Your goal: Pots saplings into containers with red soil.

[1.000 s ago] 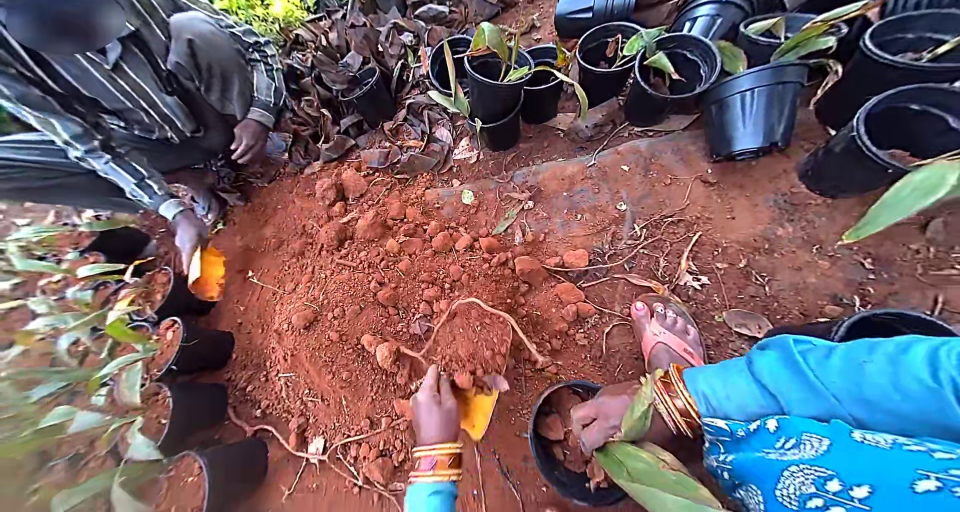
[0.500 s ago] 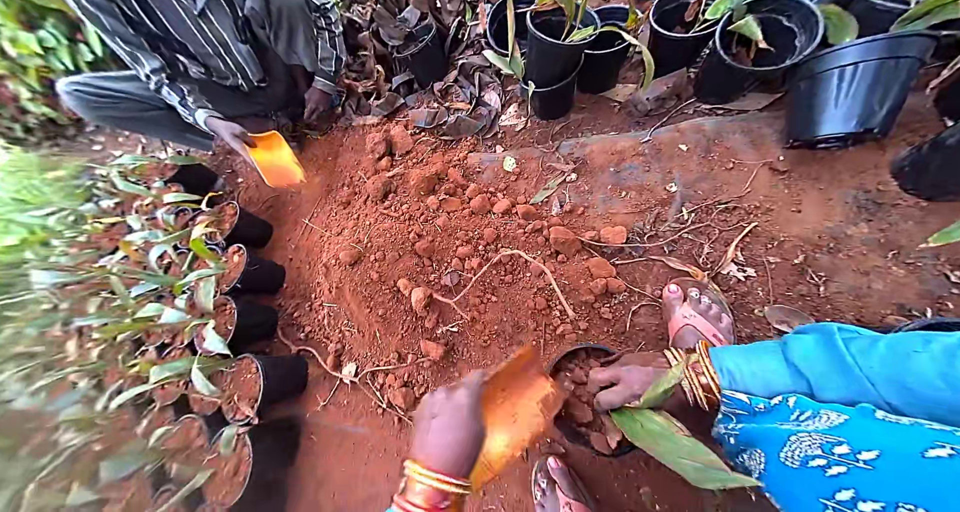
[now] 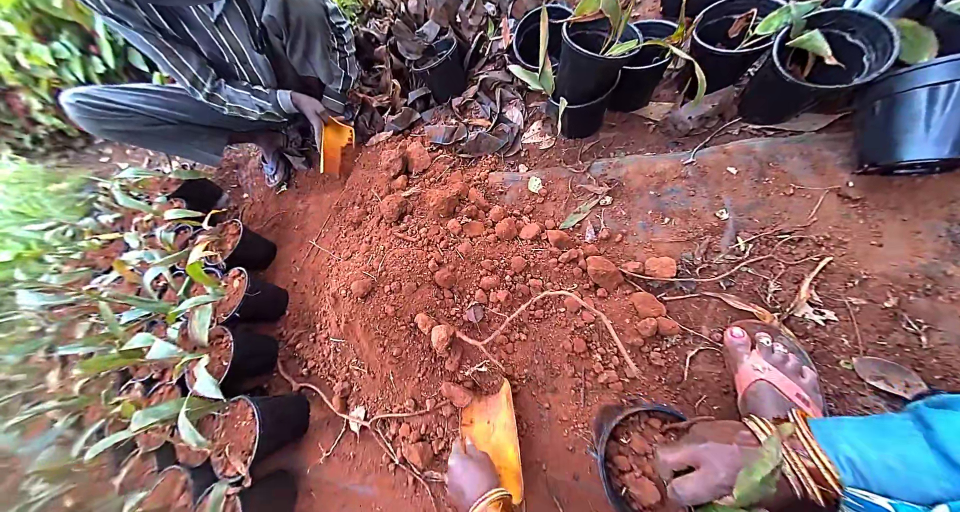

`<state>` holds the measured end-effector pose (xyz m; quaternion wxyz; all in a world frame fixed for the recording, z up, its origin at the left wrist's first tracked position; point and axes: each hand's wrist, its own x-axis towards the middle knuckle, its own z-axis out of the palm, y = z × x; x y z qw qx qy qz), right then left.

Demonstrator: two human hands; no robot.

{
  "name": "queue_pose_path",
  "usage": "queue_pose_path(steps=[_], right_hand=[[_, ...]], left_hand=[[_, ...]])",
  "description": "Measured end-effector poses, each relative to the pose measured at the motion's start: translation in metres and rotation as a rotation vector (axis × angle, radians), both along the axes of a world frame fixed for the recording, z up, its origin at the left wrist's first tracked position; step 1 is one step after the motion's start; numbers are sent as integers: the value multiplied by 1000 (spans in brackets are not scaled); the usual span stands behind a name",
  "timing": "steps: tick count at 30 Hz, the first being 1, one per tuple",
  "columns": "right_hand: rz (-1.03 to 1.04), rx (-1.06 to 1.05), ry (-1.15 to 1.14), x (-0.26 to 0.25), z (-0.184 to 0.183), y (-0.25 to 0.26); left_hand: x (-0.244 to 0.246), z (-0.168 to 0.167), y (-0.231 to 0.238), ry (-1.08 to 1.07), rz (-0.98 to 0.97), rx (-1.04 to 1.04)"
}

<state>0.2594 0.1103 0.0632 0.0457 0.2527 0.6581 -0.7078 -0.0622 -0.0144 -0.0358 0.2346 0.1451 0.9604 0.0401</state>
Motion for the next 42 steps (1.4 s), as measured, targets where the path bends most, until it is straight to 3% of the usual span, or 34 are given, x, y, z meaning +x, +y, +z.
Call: queue_pose_path(steps=[1, 3, 5, 8, 9, 11, 14, 17, 22, 25, 27, 29, 33, 36, 37, 39, 41, 42], right_hand=[[31, 92, 22, 0, -3, 3], [208, 58, -130, -7, 16, 12], [212, 139, -158, -7, 23, 13], [174, 99, -209, -15, 42, 15], [147, 87, -191, -13, 36, 14], [167, 231, 73, 3, 4, 13], [228, 304, 214, 10, -7, 15], [272, 306, 237, 16, -14, 19], [397, 228, -53, -2, 11, 26], [122, 317, -18, -6, 14, 11], [105, 156, -214, -21, 37, 15], [98, 168, -239, -23, 43, 10], [-52, 140, 137, -5, 1, 6], [-61, -65, 70, -2, 3, 6], [12, -115, 72, 3, -6, 10], [99, -223, -34, 0, 12, 12], [62, -288, -105, -2, 23, 9], [12, -301, -39, 4, 10, 1]], left_hand=[[2, 15, 5, -54, -1, 5], [4, 21, -5, -71, -28, 50], [13, 22, -11, -50, -33, 79], [25, 91, -6, -148, -122, 14], [21, 100, -13, -69, -169, 67], [-6, 111, -28, 99, -166, 158], [-71, 118, -39, 152, -53, 31], [-113, 104, -17, 79, -41, -150], [-102, 71, 77, 35, 52, 8], [-113, 55, 127, 85, 213, 129], [-131, 32, 132, 122, 225, 195], [-132, 22, 107, 98, 185, 313], [-100, 58, 71, 90, 112, 541], [-75, 108, 47, 92, -28, 569], [-68, 125, 39, 87, -86, 585], [-57, 158, 22, 37, -226, 597], [-45, 184, 11, -30, -400, 545], [-38, 193, 9, -59, -490, 504]])
